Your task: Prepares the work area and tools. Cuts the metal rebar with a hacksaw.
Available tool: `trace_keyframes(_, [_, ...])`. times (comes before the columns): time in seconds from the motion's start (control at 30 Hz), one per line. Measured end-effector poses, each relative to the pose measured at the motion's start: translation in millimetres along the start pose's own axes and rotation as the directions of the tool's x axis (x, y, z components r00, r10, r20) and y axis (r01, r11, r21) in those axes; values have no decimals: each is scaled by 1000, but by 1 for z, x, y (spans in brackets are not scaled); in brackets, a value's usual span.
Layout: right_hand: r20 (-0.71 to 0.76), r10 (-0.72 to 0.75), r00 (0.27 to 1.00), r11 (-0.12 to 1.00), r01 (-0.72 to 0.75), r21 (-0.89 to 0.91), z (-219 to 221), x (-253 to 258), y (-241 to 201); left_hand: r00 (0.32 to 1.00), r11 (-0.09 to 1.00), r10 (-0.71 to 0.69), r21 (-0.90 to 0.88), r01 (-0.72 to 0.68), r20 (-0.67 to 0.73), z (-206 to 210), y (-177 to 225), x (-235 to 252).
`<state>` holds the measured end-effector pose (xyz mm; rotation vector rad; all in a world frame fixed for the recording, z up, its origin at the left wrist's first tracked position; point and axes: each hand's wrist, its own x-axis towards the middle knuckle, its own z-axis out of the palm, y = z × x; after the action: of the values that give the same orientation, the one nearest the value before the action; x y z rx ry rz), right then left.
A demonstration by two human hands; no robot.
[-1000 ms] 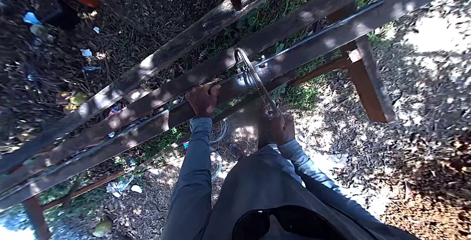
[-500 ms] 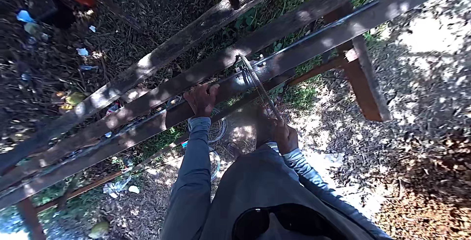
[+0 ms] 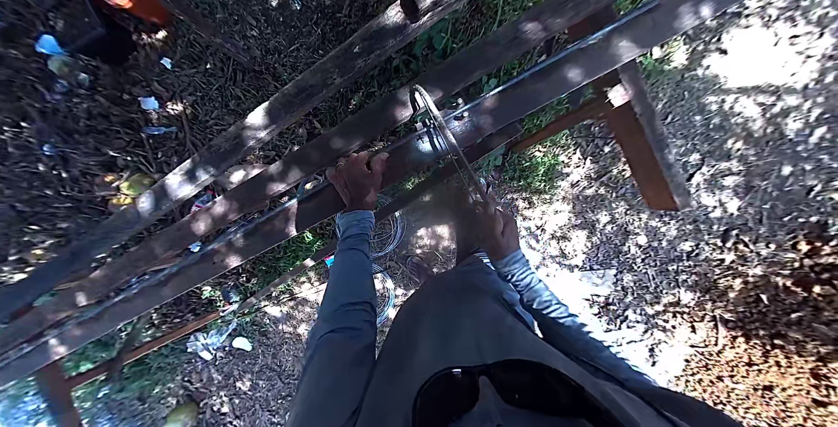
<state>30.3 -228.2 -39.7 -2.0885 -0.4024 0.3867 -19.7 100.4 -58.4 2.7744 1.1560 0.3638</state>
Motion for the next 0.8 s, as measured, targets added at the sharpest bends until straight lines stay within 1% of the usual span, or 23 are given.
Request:
trace_keyframes(0.03, [-9, 6, 1000, 1000, -6, 11, -6, -9, 0, 1000, 1000, 1, 6, -1, 5, 1, -1, 1])
trace_keyframes(0.1, [0, 33, 999, 999, -33, -29, -7, 5, -23, 1000, 1000, -12, 8, 12, 23, 0, 0, 3])
trace_keyframes(0.17, [37, 94, 995, 993, -91, -74, 11, 50, -55, 1000, 1000, -6, 8, 6, 28, -1, -1, 3])
trace_keyframes(0.23, [6, 78, 997, 994, -78, -78, 39, 108, -72, 1000, 1000, -1, 15, 1, 11, 1, -1, 2])
trace_keyframes(0.3, [17, 60, 998, 997, -60, -39, 52, 139, -83, 1000, 1000, -8, 23, 7, 15, -2, -2, 1])
trace_keyframes(0.33, [17, 36, 999, 999, -36, -35, 52, 141, -83, 1000, 1000, -5, 26, 5, 17, -3, -1, 1])
trace_keyframes(0.4, [27, 2, 1000, 998, -1, -66, 40, 116, -74, 1000, 1000, 5, 21, -6, 13, -3, 0, 2])
trace_keyframes(0.43, [23, -1, 1000, 998, 3, -69, 33, 94, -64, 1000, 1000, 10, 18, -10, 8, -3, 0, 4])
trace_keyframes(0.5, [22, 6, 1000, 999, -5, -42, 16, 38, -27, 1000, 1000, 7, -1, -7, 24, -2, -1, 1])
trace_keyframes(0.53, [-1, -8, 1000, 1000, 8, -24, 9, 13, -10, 999, 1000, 7, -4, -7, 31, -1, -2, 1])
trace_keyframes(0.57, [-11, -8, 1000, 1000, 8, -10, 1, -6, -1, 999, 1000, 8, -5, -8, 34, 0, -3, 1])
trace_keyframes(0.6, [-13, -1, 1000, 1000, 0, -10, -6, -16, -1, 999, 1000, 8, -2, -8, 32, 0, -3, 1])
trace_keyframes(0.63, [-15, 10, 1000, 999, -10, -32, -9, -16, -10, 1000, 1000, 5, 7, -6, 29, 0, -3, 1])
trace_keyframes(0.67, [-13, 27, 1000, 997, -27, -73, -9, -6, -26, 999, 1000, 0, 14, -1, 36, -1, -2, 3])
trace_keyframes(0.73, [30, 93, 995, 987, -88, -133, 6, 39, -64, 998, 1000, -15, 28, 13, 67, -5, 0, 5])
trace_keyframes(0.8, [41, 128, 991, 986, -122, -118, 32, 93, -80, 997, 999, -24, 31, 22, 70, -4, 1, 2])
